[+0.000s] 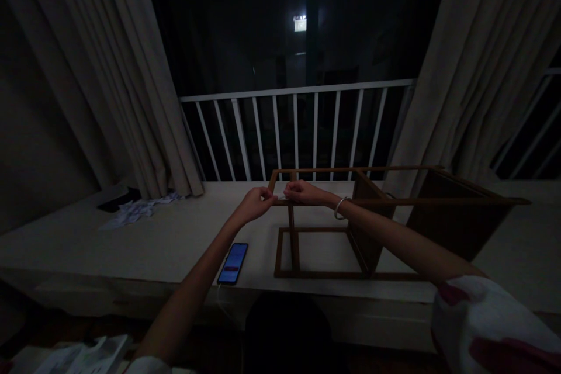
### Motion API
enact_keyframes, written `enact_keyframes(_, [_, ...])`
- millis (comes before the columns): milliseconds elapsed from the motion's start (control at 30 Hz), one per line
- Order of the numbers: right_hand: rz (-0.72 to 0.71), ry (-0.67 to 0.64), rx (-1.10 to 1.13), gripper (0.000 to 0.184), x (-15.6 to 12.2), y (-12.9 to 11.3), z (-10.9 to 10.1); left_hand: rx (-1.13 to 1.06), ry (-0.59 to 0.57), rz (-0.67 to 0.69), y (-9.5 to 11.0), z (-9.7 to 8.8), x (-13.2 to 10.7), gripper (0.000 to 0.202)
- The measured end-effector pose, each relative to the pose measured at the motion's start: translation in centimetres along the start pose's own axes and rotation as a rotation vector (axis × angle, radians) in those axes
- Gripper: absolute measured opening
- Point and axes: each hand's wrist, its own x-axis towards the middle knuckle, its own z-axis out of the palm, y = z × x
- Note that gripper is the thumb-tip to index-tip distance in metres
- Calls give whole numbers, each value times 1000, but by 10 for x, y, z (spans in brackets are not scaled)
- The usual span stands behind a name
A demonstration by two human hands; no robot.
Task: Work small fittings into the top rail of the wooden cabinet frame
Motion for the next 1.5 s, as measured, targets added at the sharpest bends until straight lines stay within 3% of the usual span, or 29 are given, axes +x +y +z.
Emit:
enact_keyframes(200, [13,-3,8,41,1,1,1,-138,-51,111,0,4,2,34])
enact_keyframes(367, [20,9,-13,39,1,-1,1,-282,-81,71,-14,8,15,38])
enact_keyframes(700, [9,-15,-8,37,-2,-3,0,-361,-144,173,-23,9,30,32])
enact_keyframes(933, [-2,-6,-44,35,0,-2,0,-341,-31,217,-36,21,24,30])
enact_keyframes(1267, [-7,-22,-9,35,-1,0,-1,-361,154,340,-37,34,13,20])
enact_keyframes(1500, [-45,-18,-2,36,-1,2,0,-71,242,540,-27,32,6,18])
